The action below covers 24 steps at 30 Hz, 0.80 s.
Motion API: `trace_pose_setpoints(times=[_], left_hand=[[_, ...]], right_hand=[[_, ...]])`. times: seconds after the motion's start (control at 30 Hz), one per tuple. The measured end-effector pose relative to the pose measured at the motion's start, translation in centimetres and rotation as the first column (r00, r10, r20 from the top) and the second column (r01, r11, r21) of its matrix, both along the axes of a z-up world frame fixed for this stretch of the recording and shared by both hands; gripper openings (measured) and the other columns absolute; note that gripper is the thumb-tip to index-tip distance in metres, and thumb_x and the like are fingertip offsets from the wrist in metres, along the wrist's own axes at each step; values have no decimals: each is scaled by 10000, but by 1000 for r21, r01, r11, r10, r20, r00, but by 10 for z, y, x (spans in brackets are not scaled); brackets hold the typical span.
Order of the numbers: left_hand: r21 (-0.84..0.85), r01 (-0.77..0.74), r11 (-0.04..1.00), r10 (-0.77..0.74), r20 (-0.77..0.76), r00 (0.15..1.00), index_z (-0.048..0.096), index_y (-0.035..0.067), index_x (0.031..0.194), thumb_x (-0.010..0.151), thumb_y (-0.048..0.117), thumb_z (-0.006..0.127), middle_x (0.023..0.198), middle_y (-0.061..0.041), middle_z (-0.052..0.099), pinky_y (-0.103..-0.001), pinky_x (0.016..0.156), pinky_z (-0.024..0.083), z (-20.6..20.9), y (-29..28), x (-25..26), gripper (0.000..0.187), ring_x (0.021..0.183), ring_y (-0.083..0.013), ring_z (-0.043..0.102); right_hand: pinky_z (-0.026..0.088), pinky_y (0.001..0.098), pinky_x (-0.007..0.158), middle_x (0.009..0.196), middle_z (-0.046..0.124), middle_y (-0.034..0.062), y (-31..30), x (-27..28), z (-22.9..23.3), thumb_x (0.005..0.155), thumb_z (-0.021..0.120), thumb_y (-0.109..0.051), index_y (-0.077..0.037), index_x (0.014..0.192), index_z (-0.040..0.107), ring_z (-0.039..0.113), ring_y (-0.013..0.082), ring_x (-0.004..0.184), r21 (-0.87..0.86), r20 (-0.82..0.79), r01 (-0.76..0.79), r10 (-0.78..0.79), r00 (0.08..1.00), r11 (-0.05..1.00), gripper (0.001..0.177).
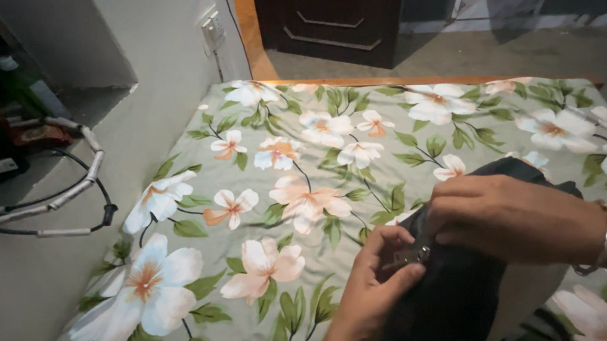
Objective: The person opens a black handbag on a bed and removes several items one by one, including a hair tie, a pink tube, a red bottle, a yellow pouch, a small white jar, keys, a pen, a red pouch, and a white charger with cable. The items are placed on the bed beside the bag.
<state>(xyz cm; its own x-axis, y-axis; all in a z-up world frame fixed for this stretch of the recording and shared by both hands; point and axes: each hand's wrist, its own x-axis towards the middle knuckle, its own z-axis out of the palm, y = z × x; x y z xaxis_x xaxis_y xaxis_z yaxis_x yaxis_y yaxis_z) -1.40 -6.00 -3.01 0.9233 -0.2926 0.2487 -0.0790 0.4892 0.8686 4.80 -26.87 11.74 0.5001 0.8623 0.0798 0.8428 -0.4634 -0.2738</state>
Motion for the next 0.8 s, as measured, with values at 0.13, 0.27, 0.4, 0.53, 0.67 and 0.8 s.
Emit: trace_pose_setpoints(times=[0.13, 0.27, 0.4, 0.53, 0.67, 0.8], left_hand=[[31, -144, 989, 143, 37, 989, 552, 110, 1162, 916, 103, 731, 1029, 24, 611, -218, 863, 472, -1, -11, 10, 304, 958, -58, 578], [32, -117, 993, 115, 49, 992, 540, 106, 1092, 915, 91, 721, 956, 53, 575, -203, 794, 442, 7, -10, 30, 254, 890, -38, 534], [54, -251, 967, 248, 52, 967, 543, 92, 1011, 891, 67, 720, 869, 62, 529, -213, 711, 426, 18, -21, 41, 216, 804, -36, 506], [277, -507, 816, 490, 132, 861, 527, 69, 936, 836, 29, 687, 736, -23, 508, -275, 610, 411, 31, -22, 44, 192, 675, -110, 474], [345, -696, 630, 633, 291, 717, 542, 43, 900, 791, 20, 710, 744, -89, 569, -345, 638, 468, 43, -10, 38, 202, 677, -233, 561], [237, -839, 490, 629, 571, 528, 609, 41, 1001, 835, 14, 691, 927, -125, 638, -418, 727, 512, 45, 4, 23, 187, 843, -334, 660]], right_hand=[[568, 322, 734, 961, 674, 24, 6, 0, 9, 872, 713, -205, -99, 979, 609, 712, 184, 855, 1, -1, 30, -30, 1000, 1000, 182], [574, 341, 700, 940, 668, 48, 19, 3, 19, 836, 711, -208, -103, 971, 614, 706, 206, 801, -76, 5, 155, -155, 988, 985, 197], [563, 361, 741, 959, 659, 51, 25, 8, 28, 862, 649, -210, -110, 998, 612, 692, 214, 824, -144, 90, 197, -185, 979, 970, 173], [541, 391, 751, 994, 657, 66, 34, 16, 29, 866, 638, -214, -112, 1039, 633, 679, 251, 878, -142, 55, 126, -119, 991, 982, 201], [545, 375, 776, 1001, 661, 50, 48, 27, 25, 908, 627, -263, -134, 1045, 638, 685, 234, 890, -200, -17, 160, -167, 986, 966, 189], [532, 389, 784, 990, 655, 82, 55, 36, 15, 914, 594, -234, -111, 1038, 631, 668, 268, 892, -133, 27, 117, -114, 993, 984, 179]])
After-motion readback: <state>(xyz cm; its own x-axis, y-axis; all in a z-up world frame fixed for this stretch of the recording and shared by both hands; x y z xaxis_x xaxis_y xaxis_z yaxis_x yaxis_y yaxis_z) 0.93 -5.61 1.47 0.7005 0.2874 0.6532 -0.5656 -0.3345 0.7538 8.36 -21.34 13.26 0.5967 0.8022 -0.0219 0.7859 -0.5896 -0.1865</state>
